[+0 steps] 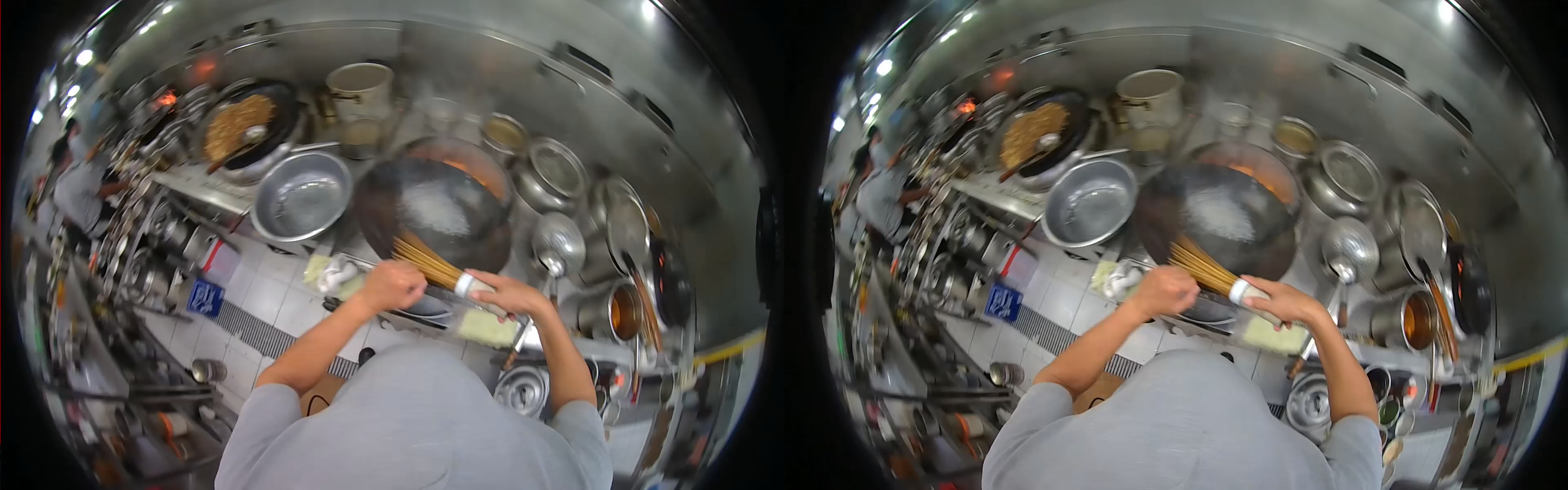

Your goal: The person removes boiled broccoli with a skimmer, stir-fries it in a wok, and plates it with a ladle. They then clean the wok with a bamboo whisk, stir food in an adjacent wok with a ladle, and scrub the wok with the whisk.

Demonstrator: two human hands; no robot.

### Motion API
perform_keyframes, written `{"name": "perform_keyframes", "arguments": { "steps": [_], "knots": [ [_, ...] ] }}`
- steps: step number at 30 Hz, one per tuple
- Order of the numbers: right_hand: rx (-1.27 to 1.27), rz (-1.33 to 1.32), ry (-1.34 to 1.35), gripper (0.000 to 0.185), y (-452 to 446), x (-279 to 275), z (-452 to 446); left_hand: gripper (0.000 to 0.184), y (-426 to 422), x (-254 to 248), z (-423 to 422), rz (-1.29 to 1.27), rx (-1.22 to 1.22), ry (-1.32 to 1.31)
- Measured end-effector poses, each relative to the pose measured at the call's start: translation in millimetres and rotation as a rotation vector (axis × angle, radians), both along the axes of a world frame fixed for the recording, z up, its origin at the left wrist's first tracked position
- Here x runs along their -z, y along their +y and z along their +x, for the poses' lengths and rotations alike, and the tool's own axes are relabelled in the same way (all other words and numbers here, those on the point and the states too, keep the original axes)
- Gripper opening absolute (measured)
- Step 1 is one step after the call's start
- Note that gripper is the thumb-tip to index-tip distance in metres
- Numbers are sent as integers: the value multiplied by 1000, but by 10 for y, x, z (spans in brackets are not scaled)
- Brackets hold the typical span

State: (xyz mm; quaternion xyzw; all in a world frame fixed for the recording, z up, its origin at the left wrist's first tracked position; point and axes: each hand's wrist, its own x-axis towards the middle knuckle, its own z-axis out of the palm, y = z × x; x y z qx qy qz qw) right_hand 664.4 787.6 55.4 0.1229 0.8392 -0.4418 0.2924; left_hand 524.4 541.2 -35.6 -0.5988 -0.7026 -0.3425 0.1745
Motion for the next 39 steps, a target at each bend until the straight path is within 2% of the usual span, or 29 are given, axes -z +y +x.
{"name": "perform_keyframes", "arguments": {
  "steps": [4, 6, 8, 10, 12, 14, 16, 19, 21, 22, 23, 25, 26, 27, 28, 29, 30, 31, 33, 34, 35, 37, 38, 39],
  "knots": [
    [128, -172, 17, 69, 292, 206, 173, 21, 480, -610, -195, -45, 76, 143],
    [220, -596, 49, 69, 439, 472, 229, 22, 766, -849, -271, -37, 108, 219],
    [255, -589, 51, 71, 543, 645, 276, 24, 1045, -1044, -327, -52, 89, 358],
    [290, -590, 52, 73, 706, 957, 252, 25, 1234, -1168, -411, -24, 116, 372],
    [314, -16, 130, 75, 1007, 1428, 260, 27, 1344, -1242, -439, -1, 121, 390],
    [297, 398, 135, 76, 1402, 1507, 130, 27, 1305, -1170, -394, -30, 104, 366],
    [261, 860, 415, 75, 1944, 1826, -56, 27, 1201, -1068, -380, -36, 55, 339],
    [479, 862, 367, 76, 2105, 1310, -69, 26, 715, -808, -309, -163, -74, 247],
    [1114, 125, 431, 78, 1991, 961, 21, 27, 400, -569, -141, -158, -158, 138],
    [1156, 31, 552, 78, 2014, 1157, 31, 28, 331, -434, -68, -120, -182, 80],
    [1140, 159, 645, 79, 2076, 1665, -91, 28, 367, -303, -69, -113, -182, 79],
    [1112, 451, 806, 81, 2193, 2652, -330, 33, 454, -9, -28, 66, -255, -3],
    [927, 412, 468, 83, 2104, 2455, -254, 29, 502, 74, -51, -31, -284, -16],
    [667, 390, 166, 85, 2017, 2260, -176, 29, 566, 125, -63, -21, -289, -16],
    [663, 393, 176, 85, 1860, 2178, -136, 25, 629, 145, -107, -42, -266, -29],
    [853, 364, 310, 84, 1661, 2143, -83, 21, 676, 184, -199, -62, -246, -38],
    [1028, 329, 448, 84, 1548, 2111, -88, 16, 675, 385, -324, -141, -263, -161],
    [1006, 326, 457, 84, 1495, 2286, -161, 16, 719, 461, -421, -134, -285, -160],
    [1117, 403, 546, 80, 1407, 2940, -193, 14, 770, 604, -473, -5, -277, -126],
    [884, 394, 262, 72, 1453, 2802, -109, 11, 754, 678, -495, -91, -340, -273],
    [875, 392, 268, 72, 1435, 2673, -22, 11, 744, 740, -503, -87, -349, -270],
    [1113, -210, 390, 60, 1376, 2522, 125, 16, 700, 918, -564, 188, -541, -251],
    [1184, -382, 478, 56, 1332, 2455, 219, 26, 602, 1106, -610, 206, -567, -630],
    [1258, -562, 553, 52, 1254, 2407, 321, 26, 576, 1063, -628, 213, -583, -626]
  ]
}}
